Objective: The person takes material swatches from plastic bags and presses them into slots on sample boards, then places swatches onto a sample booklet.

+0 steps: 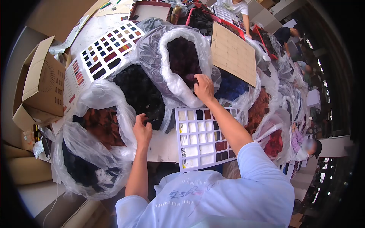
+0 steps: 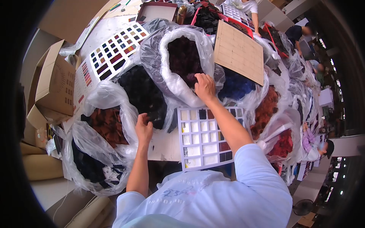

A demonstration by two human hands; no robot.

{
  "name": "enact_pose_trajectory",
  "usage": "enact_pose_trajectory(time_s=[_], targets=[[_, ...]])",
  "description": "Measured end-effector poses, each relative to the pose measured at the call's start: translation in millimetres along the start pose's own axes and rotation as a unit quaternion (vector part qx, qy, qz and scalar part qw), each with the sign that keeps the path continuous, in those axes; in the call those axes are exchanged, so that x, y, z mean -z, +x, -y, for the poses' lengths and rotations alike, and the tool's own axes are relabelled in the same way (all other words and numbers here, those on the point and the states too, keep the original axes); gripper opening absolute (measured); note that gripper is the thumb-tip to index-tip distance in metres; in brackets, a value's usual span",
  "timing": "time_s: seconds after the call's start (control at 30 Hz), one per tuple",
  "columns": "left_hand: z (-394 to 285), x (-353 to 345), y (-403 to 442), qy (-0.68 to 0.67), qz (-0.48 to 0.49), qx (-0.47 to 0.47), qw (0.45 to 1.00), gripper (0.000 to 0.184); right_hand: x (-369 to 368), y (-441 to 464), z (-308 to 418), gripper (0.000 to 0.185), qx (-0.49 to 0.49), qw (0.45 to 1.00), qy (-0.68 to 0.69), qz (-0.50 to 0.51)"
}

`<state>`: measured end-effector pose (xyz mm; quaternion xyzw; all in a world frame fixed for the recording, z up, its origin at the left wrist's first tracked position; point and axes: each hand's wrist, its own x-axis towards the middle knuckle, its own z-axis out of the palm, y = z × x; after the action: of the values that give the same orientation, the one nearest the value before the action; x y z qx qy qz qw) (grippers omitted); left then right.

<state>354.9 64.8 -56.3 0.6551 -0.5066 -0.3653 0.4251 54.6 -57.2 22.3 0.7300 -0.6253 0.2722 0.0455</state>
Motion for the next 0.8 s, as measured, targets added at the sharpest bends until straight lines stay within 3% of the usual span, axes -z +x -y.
enact_pose_trajectory(time_s=[0.07,0.17,0.37,0.43,0.5,0.53,0.6,0.63,0.67,0.7,0.73,0.8], targets=[[-7.8,-0.7,-0.1,0.005,-0.013,0.001,1.000,0.028,17.3,0.6,2.7,0.021,0.087,0.996,0.011,-0.031],[-18.5,1.3,-9.5,-0.021,-0.015,0.009,1.000,0.026,36.8,-2.3,11.5,0.021,0.144,0.988,0.047,-0.040],[-50.3,35.0,-53.7,-0.144,-0.031,0.047,0.988,0.019,64.6,-30.5,82.1,0.020,0.330,0.927,0.178,0.019],[-63.7,54.3,-83.5,-0.281,-0.050,0.142,0.948,0.018,56.7,-55.5,108.2,0.018,0.375,0.895,0.235,0.052],[-73.2,72.3,-121.0,-0.408,-0.076,0.175,0.893,0.018,47.4,-87.4,130.4,0.012,0.490,0.822,0.265,0.120],[-85.8,77.2,-141.3,-0.427,-0.090,0.182,0.881,0.016,45.3,-103.9,141.1,0.012,0.501,0.805,0.291,0.127],[-85.6,77.9,-186.2,-0.303,-0.071,0.216,0.926,0.012,44.9,-136.5,162.6,0.016,0.574,0.732,0.327,0.169],[-73.9,77.4,-208.2,-0.152,-0.067,0.258,0.952,0.011,46.1,-152.2,172.7,0.019,0.591,0.712,0.343,0.163],[-45.7,81.0,-233.4,-0.149,-0.092,0.268,0.947,0.011,45.2,-165.7,178.7,0.016,0.623,0.683,0.344,0.162],[-9.8,91.6,-263.3,0.087,-0.142,0.259,0.951,0.011,43.5,-179.0,182.5,0.015,0.634,0.670,0.351,0.162],[6.8,100.7,-292.8,0.318,-0.175,0.239,0.901,0.012,44.0,-192.7,184.7,0.014,0.643,0.659,0.355,0.160],[-5.0,109.3,-334.6,0.140,-0.272,0.313,0.899,0.011,49.4,-213.5,191.3,0.013,0.660,0.635,0.372,0.151]])
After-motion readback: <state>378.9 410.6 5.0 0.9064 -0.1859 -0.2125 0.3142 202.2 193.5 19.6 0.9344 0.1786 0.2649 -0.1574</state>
